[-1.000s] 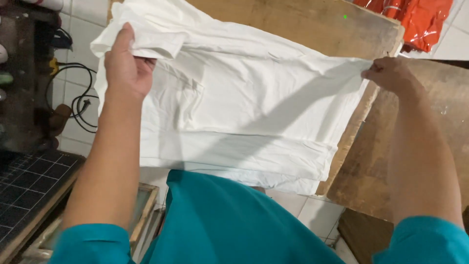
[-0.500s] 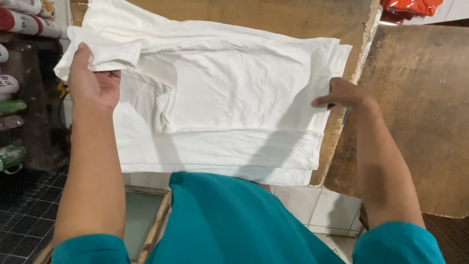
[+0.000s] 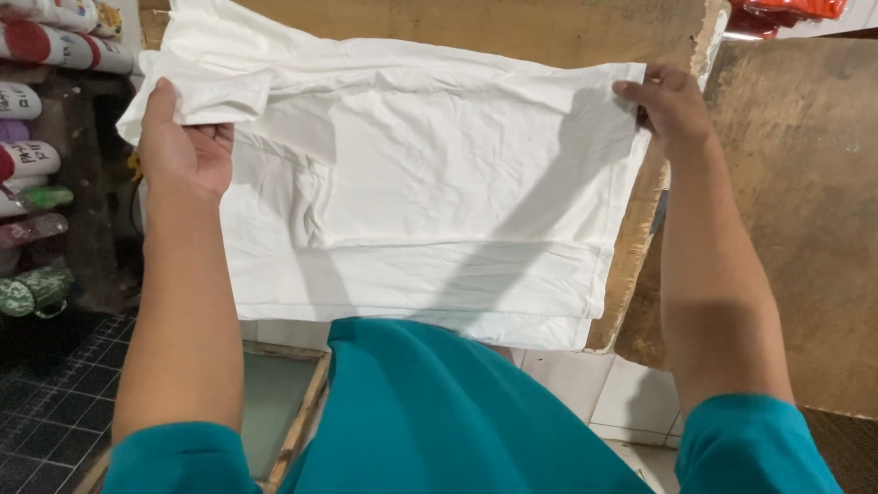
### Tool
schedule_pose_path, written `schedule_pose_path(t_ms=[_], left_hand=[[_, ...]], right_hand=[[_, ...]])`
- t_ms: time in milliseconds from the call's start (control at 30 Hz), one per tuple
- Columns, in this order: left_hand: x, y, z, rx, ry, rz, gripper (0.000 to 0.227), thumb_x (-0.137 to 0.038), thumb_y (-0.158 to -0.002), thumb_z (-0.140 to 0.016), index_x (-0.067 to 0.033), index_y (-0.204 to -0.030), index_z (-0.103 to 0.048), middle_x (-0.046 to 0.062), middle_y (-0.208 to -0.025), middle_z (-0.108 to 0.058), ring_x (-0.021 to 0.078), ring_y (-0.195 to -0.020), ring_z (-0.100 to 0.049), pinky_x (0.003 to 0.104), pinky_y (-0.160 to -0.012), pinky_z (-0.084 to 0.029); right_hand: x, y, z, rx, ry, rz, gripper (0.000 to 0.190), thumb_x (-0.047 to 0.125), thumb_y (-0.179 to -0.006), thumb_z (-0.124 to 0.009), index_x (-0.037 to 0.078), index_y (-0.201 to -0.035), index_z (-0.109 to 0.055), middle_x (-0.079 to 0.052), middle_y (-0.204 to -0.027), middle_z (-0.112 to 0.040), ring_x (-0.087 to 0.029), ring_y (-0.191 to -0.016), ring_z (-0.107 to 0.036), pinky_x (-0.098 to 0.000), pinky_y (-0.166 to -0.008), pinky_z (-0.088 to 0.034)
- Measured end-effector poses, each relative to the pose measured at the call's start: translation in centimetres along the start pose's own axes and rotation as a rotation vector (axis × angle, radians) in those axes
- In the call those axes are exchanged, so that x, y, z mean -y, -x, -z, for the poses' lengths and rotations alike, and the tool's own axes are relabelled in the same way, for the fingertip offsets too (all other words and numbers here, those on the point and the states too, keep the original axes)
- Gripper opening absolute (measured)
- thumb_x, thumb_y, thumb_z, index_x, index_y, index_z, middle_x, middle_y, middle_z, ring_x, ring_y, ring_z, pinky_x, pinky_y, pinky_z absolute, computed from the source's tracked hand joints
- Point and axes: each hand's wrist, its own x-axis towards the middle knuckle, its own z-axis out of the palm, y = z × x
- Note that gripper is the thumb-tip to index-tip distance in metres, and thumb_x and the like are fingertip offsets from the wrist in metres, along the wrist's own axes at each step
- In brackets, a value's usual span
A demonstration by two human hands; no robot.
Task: The person folds a white t-shirt with green text on a wooden board. They smooth the fabric, fold the sleeves and sides inward, and then fold the shirt in half before placing it aside.
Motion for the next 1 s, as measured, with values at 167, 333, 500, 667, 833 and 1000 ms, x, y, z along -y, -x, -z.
schedule_pose_path(t_ms=[167,333,500,667,833,1000], left_hand=[[-0.8,-1.6,-0.2,0.032,0.085,0.023,0.031,-0.015,-0.091,-0.065,0.0016,-0.117,-0.066,0.017,-0.109,-0.077,0.0289,-0.092,-0.076,0.04,-0.079,-0.067],[-2.7,1.2,-0.7,0.008,-0.127,0.005,0.033,-0.024,-0.089,-0.064,-0.0031,-0.114,-0.068,0.011,-0.102,-0.077,0.0228,-0.085,-0.074,0.031,-0.071,-0.063],[-3.8,3.9,2.6,0.064,-0.21,-0.01,0.033,-0.027,-0.091,-0.061,-0.0041,-0.114,-0.069,0.011,-0.097,-0.076,0.0201,-0.079,-0.07,0.028,-0.068,-0.062],[-2.5,6.5,10.3,0.057,-0.266,-0.068,0.034,-0.033,-0.096,-0.062,-0.0089,-0.118,-0.066,0.008,-0.098,-0.075,0.0215,-0.072,-0.07,0.03,-0.065,-0.06],[1.6,7.8,17.1,-0.037,-0.279,-0.076,0.03,-0.031,-0.103,-0.058,-0.0042,-0.116,-0.063,0.011,-0.09,-0.073,0.0188,-0.067,-0.069,0.03,-0.059,-0.06],[5.0,5.4,21.3,-0.064,-0.159,-0.019,0.039,-0.033,-0.103,-0.064,-0.0072,-0.109,-0.034,0.011,-0.078,-0.056,0.028,-0.06,-0.075,0.037,-0.063,-0.072]], right_hand=[[1.8,-3.5,1.0,-0.074,0.576,0.272,0.013,0.013,-0.103,-0.08,0.008,-0.108,-0.069,-0.002,-0.082,-0.065,-0.011,-0.068,-0.057,-0.0268,-0.059,-0.045],[1.9,-1.2,1.8,-0.036,0.838,0.453,0.012,0.009,-0.106,-0.071,0.002,-0.115,-0.075,-0.01,-0.094,-0.068,-0.02,-0.077,-0.055,-0.036,-0.064,-0.043],[-0.9,4.2,2.0,-0.076,0.883,0.891,0.008,-0.002,-0.11,-0.072,-0.009,-0.11,-0.072,-0.02,-0.103,-0.067,-0.03,-0.089,-0.059,-0.041,-0.079,-0.049],[-3.9,12.9,-0.9,-0.17,0.661,0.955,0.022,-0.026,-0.106,-0.06,-0.018,-0.125,-0.068,-0.032,-0.114,-0.069,-0.028,-0.068,-0.065,-0.0379,-0.063,-0.057],[-9.1,16.2,-2.6,-0.186,0.584,0.869,0.026,-0.022,-0.098,-0.063,-0.009,-0.12,-0.07,-0.025,-0.128,-0.068,-0.035,-0.121,-0.067,-0.0458,-0.11,-0.054],[-9.7,16.1,-3.5,-0.186,0.625,0.802,0.024,-0.017,-0.093,-0.069,-0.005,-0.113,-0.075,-0.025,-0.126,-0.071,-0.045,-0.108,-0.068,-0.0514,-0.091,-0.057]])
